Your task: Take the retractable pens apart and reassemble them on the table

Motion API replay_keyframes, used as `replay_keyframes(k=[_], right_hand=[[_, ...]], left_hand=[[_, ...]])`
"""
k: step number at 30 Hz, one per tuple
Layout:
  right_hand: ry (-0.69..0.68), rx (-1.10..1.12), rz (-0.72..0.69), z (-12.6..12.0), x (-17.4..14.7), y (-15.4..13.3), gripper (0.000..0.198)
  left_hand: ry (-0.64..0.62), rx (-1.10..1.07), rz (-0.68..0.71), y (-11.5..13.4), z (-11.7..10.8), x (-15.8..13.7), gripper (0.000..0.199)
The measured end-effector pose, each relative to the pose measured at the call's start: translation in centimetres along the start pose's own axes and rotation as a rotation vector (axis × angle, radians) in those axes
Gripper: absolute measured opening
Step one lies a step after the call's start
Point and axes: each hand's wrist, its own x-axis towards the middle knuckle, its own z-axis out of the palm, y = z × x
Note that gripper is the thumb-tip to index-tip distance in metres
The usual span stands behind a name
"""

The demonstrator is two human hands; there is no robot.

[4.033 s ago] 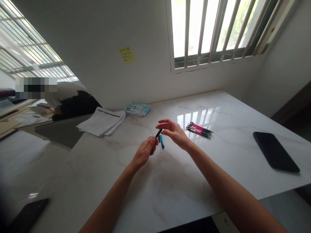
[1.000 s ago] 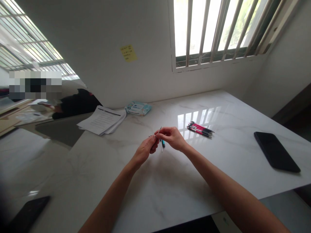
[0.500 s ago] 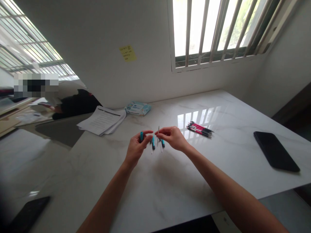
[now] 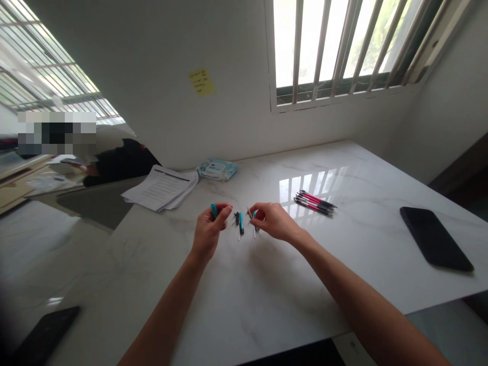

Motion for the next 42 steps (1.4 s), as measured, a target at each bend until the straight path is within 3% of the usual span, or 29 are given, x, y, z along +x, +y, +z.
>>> replay_keyframes(k=[4, 7, 12, 22, 28, 32, 42], right_hand=[[0.121, -0.184, 0.203, -1.6, 0.4, 1.8, 0.045], [0.103, -0.277, 0.326, -2.0, 0.8, 3.4, 0.048], [0.056, -0.282, 0.346, -1.6, 1.1, 4.3, 0.048], [0.135, -0.264, 0.178, -2.1, 1.2, 4.3, 0.022], [0.149, -0.059, -0.182, -1.3, 0.7, 2.0, 0.014], [0.144, 0.057, -0.322, 0.0, 0.2, 0.2, 0.018], [0.134, -0.027, -0.382, 1.0, 0.0, 0.0, 0.015]], left_hand=[[0.027, -0.021, -0.030, 0.0, -0.1, 0.2, 0.040], [-0.013, -0.014, -0.032, -0.1, 0.1, 0.0, 0.039], [-0.075, 0.007, -0.033, -0.4, 0.4, -0.2, 0.037], [-0.074, 0.025, -0.080, 0.0, 0.6, -0.4, 0.041], [-0.116, 0.119, -0.095, -0.2, 0.8, -0.5, 0.040], [-0.163, 0.161, -0.104, -0.5, 1.0, -0.7, 0.039], [-0.214, 0.204, -0.109, -0.5, 1.0, -0.9, 0.035]])
